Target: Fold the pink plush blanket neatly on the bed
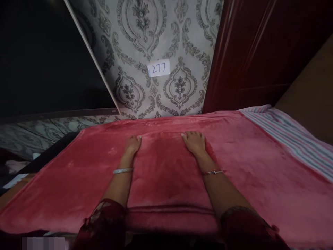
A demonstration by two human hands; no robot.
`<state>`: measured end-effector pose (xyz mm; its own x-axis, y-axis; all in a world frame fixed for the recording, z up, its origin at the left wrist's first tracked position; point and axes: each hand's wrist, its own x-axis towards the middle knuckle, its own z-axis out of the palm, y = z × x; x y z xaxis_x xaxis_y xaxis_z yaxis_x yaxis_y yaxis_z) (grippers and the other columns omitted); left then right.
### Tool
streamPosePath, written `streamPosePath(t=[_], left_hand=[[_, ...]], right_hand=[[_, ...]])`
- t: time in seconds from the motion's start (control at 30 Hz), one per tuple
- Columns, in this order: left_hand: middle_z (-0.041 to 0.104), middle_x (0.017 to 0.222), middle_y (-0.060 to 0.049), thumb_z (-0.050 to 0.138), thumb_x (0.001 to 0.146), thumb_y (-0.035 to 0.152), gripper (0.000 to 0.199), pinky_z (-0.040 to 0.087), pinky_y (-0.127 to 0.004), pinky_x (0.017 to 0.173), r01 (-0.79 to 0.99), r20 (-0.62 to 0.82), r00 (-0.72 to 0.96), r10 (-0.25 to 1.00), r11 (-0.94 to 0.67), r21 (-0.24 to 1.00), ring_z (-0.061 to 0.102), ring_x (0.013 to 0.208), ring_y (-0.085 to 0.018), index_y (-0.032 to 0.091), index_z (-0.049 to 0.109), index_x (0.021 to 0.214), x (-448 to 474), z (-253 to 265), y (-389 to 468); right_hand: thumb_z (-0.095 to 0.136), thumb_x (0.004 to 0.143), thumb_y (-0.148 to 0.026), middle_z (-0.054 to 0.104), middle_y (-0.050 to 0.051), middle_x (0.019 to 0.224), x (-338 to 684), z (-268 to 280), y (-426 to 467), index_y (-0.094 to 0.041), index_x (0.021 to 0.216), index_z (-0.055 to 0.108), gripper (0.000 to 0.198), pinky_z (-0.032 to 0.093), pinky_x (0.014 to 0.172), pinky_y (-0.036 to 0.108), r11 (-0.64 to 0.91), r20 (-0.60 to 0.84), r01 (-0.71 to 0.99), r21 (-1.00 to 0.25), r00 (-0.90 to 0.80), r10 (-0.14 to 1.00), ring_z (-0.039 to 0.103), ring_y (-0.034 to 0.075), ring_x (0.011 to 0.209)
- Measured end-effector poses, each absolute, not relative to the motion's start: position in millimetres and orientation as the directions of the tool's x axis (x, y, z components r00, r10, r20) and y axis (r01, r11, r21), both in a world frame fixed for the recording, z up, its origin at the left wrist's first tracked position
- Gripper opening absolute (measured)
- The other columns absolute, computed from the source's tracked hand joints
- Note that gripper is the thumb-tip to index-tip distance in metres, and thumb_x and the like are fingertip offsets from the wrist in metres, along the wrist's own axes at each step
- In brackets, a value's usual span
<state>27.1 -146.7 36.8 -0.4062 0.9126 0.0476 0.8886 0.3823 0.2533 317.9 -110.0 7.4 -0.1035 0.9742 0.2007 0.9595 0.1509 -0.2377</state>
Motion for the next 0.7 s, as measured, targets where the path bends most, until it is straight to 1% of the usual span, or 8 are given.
streamPosePath(t=[0.07,0.1,0.17,0.23,0.3,0.37,0.47,0.7], left_hand=[[0.048,0.154,-0.024,0.031,0.104,0.038,0.057,0.035,-0.05,0.119,0.904,0.164,-0.392,0.905,0.345,0.253,0.042,0.146,-0.034,0.004,0.05,0.146,34,42,-151],[0.043,0.159,-0.022,0.032,0.104,0.037,0.057,0.028,-0.049,0.123,0.928,0.239,-0.336,0.911,0.276,0.251,0.035,0.151,-0.031,0.006,0.046,0.15,40,44,-153],[0.036,0.165,-0.015,0.034,0.104,0.037,0.057,0.02,-0.043,0.127,0.973,0.347,-0.117,0.93,0.038,0.228,0.026,0.156,-0.025,0.011,0.04,0.155,54,46,-157],[0.034,0.166,-0.012,0.038,0.103,0.04,0.06,0.018,-0.042,0.128,0.953,0.327,0.163,0.931,-0.234,0.192,0.024,0.156,-0.023,0.015,0.038,0.157,70,44,-161],[0.032,0.167,-0.01,0.04,0.102,0.047,0.064,0.015,-0.048,0.129,0.903,0.202,0.355,0.913,-0.391,0.181,0.024,0.156,-0.023,0.018,0.035,0.159,84,39,-165],[0.033,0.166,-0.01,0.039,0.102,0.053,0.066,0.012,-0.053,0.128,0.883,0.091,0.427,0.9,-0.436,0.175,0.025,0.156,-0.025,0.022,0.035,0.159,93,33,-167],[0.037,0.165,-0.01,0.035,0.102,0.057,0.066,0.011,-0.055,0.128,0.896,0.023,0.42,0.907,-0.419,0.146,0.025,0.156,-0.026,0.023,0.037,0.159,99,26,-168],[0.033,0.166,-0.01,0.031,0.103,0.057,0.068,0.009,-0.053,0.129,0.905,-0.004,0.406,0.914,-0.402,0.137,0.024,0.156,-0.025,0.019,0.034,0.16,97,19,-166]], right_hand=[[0.03,0.105,-0.039,0.064,0.015,0.14,317,10,-111,-0.015,0.134,0.064,0.051,0.032,0.113,0.05,0.161,0.256,0.944,-0.288,-0.087,0.963,0.055,0.03,0.13],[0.031,0.104,-0.037,0.063,0.016,0.14,317,12,-112,-0.014,0.135,0.063,0.051,0.03,0.115,0.05,0.195,0.302,0.931,-0.31,-0.098,0.948,0.054,0.03,0.131],[0.033,0.103,-0.035,0.061,0.015,0.143,314,14,-115,-0.014,0.139,0.061,0.05,0.026,0.119,0.051,0.333,0.406,0.888,-0.316,-0.191,0.894,0.051,0.029,0.135],[0.036,0.102,-0.037,0.057,0.014,0.149,309,14,-120,-0.015,0.144,0.057,0.052,0.022,0.122,0.05,0.503,0.447,0.821,-0.27,-0.356,0.821,0.047,0.027,0.14],[0.036,0.103,-0.04,0.052,0.012,0.154,302,11,-126,-0.017,0.149,0.052,0.054,0.022,0.123,0.051,0.604,0.381,0.763,-0.229,-0.501,0.777,0.042,0.026,0.145],[0.035,0.104,-0.042,0.048,0.011,0.157,296,7,-130,-0.019,0.151,0.051,0.055,0.021,0.123,0.053,0.619,0.271,0.758,-0.206,-0.564,0.78,0.036,0.026,0.149],[0.033,0.104,-0.044,0.046,0.01,0.159,291,2,-132,-0.022,0.15,0.053,0.054,0.019,0.123,0.056,0.591,0.169,0.786,-0.181,-0.567,0.806,0.032,0.027,0.152],[0.033,0.104,-0.041,0.046,0.01,0.159,288,-2,-132,-0.019,0.151,0.051,0.055,0.017,0.125,0.054,0.57,0.14,0.806,-0.16,-0.553,0.821,0.032,0.026,0.152]])
